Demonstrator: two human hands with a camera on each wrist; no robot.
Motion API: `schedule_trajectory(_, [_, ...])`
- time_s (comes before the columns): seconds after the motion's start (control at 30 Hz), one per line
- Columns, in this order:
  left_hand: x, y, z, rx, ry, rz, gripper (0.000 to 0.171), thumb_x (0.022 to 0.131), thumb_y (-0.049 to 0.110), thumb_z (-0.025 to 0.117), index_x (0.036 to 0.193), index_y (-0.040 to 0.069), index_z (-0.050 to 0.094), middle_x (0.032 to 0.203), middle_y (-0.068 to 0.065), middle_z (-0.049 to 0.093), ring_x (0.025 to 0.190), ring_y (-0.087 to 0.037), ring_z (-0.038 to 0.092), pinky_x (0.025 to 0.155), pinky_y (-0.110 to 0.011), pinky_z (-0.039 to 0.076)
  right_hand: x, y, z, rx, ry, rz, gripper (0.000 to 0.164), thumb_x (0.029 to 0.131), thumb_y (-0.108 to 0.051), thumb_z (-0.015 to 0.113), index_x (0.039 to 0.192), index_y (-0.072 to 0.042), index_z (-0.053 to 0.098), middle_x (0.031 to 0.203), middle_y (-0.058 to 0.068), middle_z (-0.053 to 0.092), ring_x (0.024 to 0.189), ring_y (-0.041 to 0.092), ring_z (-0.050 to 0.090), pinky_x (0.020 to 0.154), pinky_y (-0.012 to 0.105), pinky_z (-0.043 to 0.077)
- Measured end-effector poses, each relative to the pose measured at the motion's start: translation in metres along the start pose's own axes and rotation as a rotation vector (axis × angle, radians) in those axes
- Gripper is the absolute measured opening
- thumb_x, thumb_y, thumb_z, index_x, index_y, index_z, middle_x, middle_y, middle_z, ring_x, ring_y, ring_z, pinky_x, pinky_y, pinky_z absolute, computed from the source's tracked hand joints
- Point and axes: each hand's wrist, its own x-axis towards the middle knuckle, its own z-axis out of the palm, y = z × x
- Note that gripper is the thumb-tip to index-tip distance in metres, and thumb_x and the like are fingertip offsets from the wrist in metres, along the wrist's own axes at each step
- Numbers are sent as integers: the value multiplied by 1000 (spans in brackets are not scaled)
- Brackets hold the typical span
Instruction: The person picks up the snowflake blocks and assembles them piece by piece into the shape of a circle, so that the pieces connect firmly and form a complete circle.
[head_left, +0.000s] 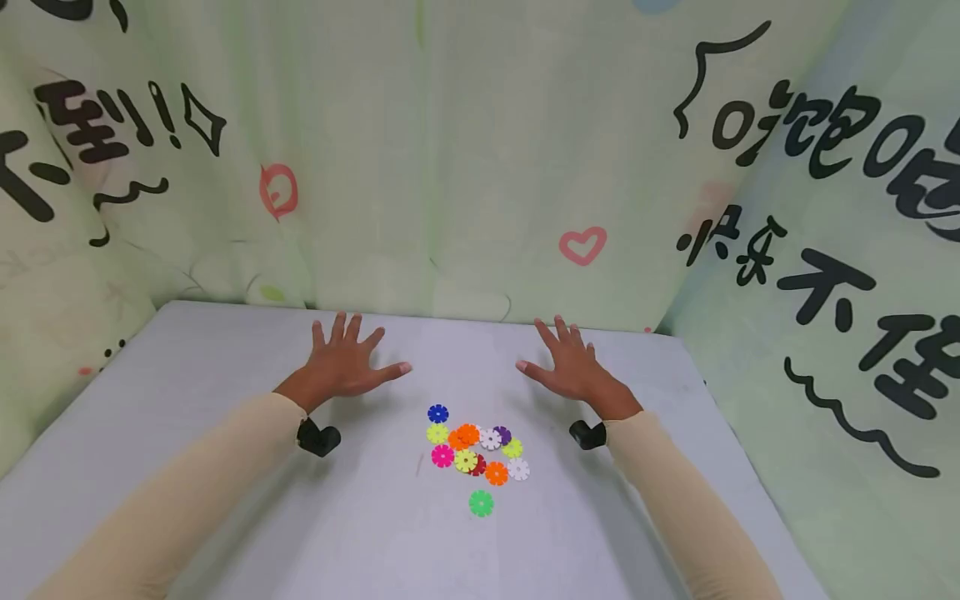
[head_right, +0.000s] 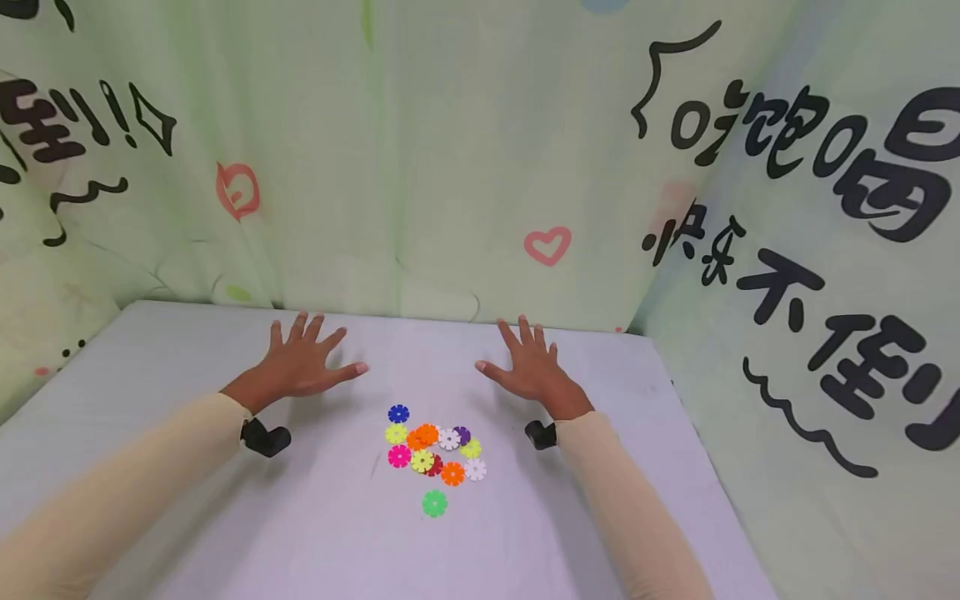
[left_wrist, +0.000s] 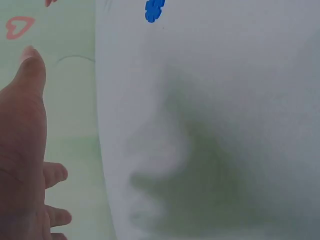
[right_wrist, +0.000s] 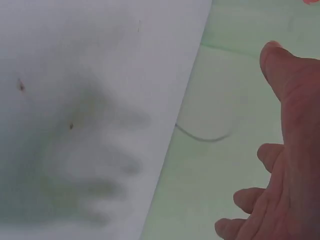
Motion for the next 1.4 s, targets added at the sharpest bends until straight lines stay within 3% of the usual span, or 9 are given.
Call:
schedule_trajectory(0.13, [-2, 10, 5, -64, 21, 49, 89, 85, 73, 45, 145, 7, 45, 148, -26, 35, 139, -48, 19, 107, -69, 8, 0, 0, 9, 14, 3, -38, 78, 92, -50, 58, 153, -8, 29, 157, 24, 14, 143, 47, 8, 107, 66, 19])
schedule_trajectory(0.27, [-3, 17, 12, -178, 51, 88, 80, 87, 67, 51, 139, 6, 53, 144, -24, 42, 137, -45, 27, 106, -68, 15, -4, -4, 16, 49, 2, -55, 67, 93, -43, 62, 145, -6, 44, 153, 22, 28, 141, 43, 20, 105, 61, 29])
schedule_trajectory(0.4, [-3, 23, 18, -357, 54, 95, 71, 88, 58, 60, 134, 4, 58, 139, -22, 49, 130, -40, 39, 102, -61, 32, -8, -9, 20, 114, 10, -78, 57, 94, -37, 64, 138, -4, 53, 147, 20, 41, 138, 38, 32, 107, 55, 31])
schedule_trajectory(0.57, [-1, 28, 20, -598, 19, 48, 61, 86, 48, 71, 128, 4, 62, 127, -16, 59, 113, -32, 54, 86, -43, 52, -9, -17, 25, 189, 31, -109, 48, 93, -33, 66, 131, -4, 59, 138, 15, 52, 131, 34, 42, 105, 50, 36])
schedule_trajectory(0.73, [-1, 34, 29, -708, 3, 3, 46, 85, 31, 77, 120, 3, 66, 110, -11, 66, 96, -25, 61, 74, -32, 55, -12, -24, 30, 254, 5, -132, 40, 92, -29, 68, 125, -6, 64, 124, 11, 61, 117, 30, 52, 97, 47, 45])
schedule_trajectory(0.83, [-1, 38, 36, -799, -38, -13, 39, 86, 23, 76, 118, 3, 67, 99, -8, 66, 85, -22, 61, 69, -30, 54, -15, -28, 34, 295, -17, -130, 29, 91, -25, 70, 114, -7, 69, 103, 4, 65, 94, 23, 57, 81, 37, 52])
schedule_trajectory(0.93, [0, 41, 42, -884, -74, -30, 35, 87, 20, 75, 117, 4, 67, 92, -5, 65, 77, -21, 61, 66, -29, 53, -17, -31, 39, 324, -27, -132, 17, 90, -20, 71, 103, -9, 72, 85, -1, 61, 78, 18, 53, 67, 30, 50])
schedule_trajectory(1.07, [2, 48, 49, -909, -85, -39, 31, 87, 17, 75, 115, 4, 68, 90, -5, 65, 75, -21, 60, 65, -28, 53, -20, -34, 47, 347, -45, -127, 14, 90, -18, 72, 101, -10, 72, 81, -3, 59, 75, 16, 52, 65, 26, 49])
schedule_trajectory(1.4, [3, 62, 59, -830, -62, -13, 28, 84, 11, 76, 110, 3, 69, 87, -3, 64, 77, -19, 59, 66, -27, 54, -24, -52, 62, 410, -111, -126, 17, 90, -17, 70, 106, -10, 72, 83, -3, 60, 76, 17, 54, 68, 25, 50])
